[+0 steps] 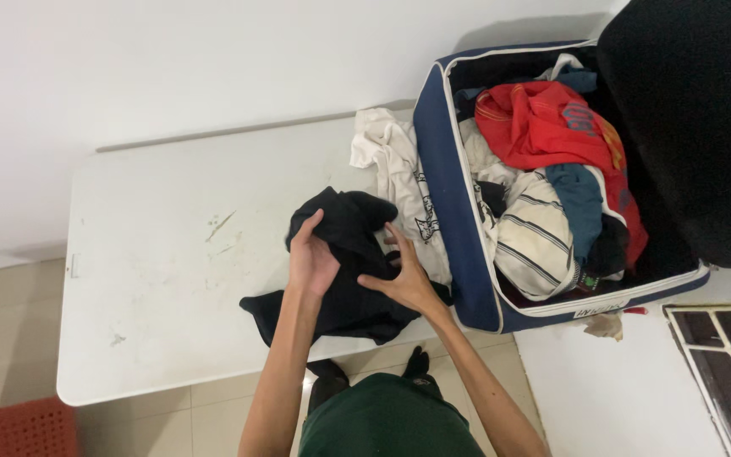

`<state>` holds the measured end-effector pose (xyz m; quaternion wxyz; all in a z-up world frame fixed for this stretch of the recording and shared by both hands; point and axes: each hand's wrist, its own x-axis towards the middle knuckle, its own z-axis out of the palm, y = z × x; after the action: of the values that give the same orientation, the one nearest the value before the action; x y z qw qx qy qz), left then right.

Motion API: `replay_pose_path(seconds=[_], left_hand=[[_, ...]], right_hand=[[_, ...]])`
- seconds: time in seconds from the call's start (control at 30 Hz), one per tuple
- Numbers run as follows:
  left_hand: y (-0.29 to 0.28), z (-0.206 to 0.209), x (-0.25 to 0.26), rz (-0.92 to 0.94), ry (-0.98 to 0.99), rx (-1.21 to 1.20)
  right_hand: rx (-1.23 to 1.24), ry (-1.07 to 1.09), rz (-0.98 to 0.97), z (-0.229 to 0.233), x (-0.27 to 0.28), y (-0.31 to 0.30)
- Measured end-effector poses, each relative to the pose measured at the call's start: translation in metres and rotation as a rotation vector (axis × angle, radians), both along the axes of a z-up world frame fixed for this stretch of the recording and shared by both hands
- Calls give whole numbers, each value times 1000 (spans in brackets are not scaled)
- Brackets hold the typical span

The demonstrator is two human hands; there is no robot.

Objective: The person unpacks a suitcase by picking up items of clothing by hand and placing them onto a white table.

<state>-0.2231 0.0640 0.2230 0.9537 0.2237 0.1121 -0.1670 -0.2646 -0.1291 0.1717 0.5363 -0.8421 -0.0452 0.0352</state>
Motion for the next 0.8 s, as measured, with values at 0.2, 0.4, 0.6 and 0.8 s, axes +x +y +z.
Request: replay_pose_path(seconds=[0.2,0.4,0.6,0.8], left_hand=[[-22,42,-16,-43,-79,-141],[13,57,-9,46,-326,-244],[51,62,-4,309,-228,104],[4,41,12,395,-118,-153]], right_hand=[[39,-277,164,-63,31,15],[34,65,210,-64,44,56],[100,-254,14,-52,0,-11],[-63,-140,-73,-47,-16,-61]])
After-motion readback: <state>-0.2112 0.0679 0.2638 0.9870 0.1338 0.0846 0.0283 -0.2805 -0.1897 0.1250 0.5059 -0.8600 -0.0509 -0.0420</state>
